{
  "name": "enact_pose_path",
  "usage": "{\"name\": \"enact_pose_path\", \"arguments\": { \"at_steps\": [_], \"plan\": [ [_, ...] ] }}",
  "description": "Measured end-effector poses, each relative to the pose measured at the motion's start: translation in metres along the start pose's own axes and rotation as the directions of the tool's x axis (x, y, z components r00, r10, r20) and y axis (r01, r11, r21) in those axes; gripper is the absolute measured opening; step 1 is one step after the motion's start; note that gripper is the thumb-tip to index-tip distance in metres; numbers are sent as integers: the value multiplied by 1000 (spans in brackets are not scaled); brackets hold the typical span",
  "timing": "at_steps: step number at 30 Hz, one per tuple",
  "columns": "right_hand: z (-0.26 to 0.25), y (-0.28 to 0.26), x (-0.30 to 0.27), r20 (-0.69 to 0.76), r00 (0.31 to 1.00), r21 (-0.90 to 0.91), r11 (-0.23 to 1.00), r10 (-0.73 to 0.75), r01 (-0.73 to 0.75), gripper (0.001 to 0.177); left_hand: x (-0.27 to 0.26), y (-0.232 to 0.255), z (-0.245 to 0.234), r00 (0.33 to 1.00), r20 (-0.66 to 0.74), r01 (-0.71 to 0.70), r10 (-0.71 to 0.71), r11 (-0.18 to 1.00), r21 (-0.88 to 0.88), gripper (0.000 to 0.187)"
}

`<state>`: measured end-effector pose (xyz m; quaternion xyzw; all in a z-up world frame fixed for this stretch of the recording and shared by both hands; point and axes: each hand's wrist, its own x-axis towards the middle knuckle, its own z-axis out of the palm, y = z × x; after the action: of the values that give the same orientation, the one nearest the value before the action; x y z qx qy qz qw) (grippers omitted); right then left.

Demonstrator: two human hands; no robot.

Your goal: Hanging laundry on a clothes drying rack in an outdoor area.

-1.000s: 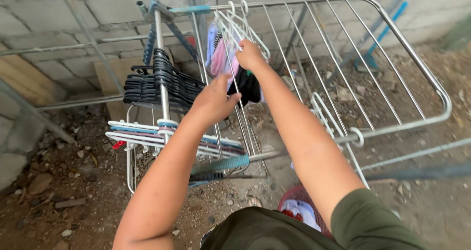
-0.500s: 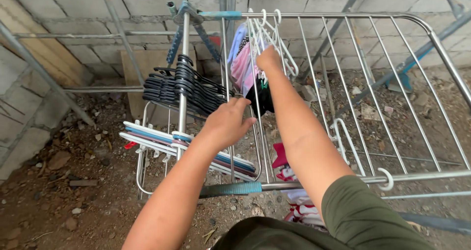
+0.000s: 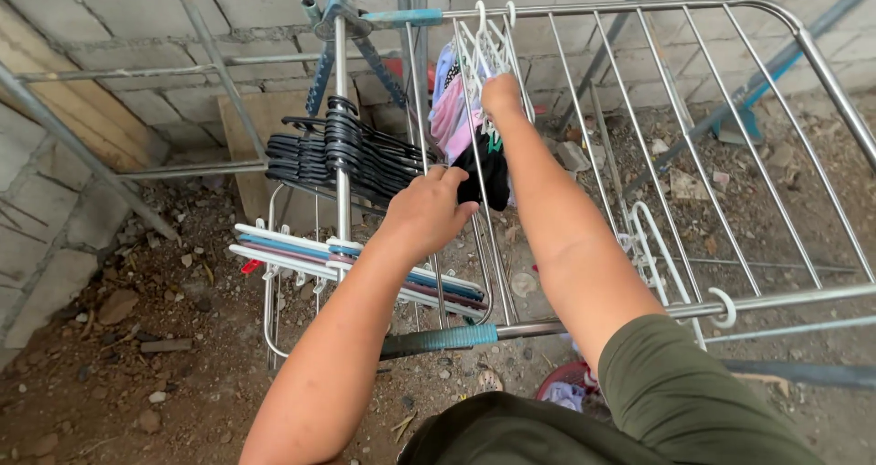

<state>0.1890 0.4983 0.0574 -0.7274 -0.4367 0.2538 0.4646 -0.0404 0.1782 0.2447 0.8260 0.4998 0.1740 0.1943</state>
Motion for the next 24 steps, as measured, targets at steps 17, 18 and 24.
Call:
{"name": "enact_pose_path", "arguments": {
  "at_steps": [17,18,24],
  "plan": [
    [-48,-1,-61,108,994,192,980,29,-49,19,11,-17,14,998,-56,-2,0,999,-32,41],
    [-55,3,-70,139,989,242,967,51,-84,15,14,-20,18,997,-82,-13,10,999,-34,40],
    [-132,-12,-159,304,950,355,918,63,-175,21,24,-21,21,991,-130,-44,36,997,-59,35]
  ]
}}
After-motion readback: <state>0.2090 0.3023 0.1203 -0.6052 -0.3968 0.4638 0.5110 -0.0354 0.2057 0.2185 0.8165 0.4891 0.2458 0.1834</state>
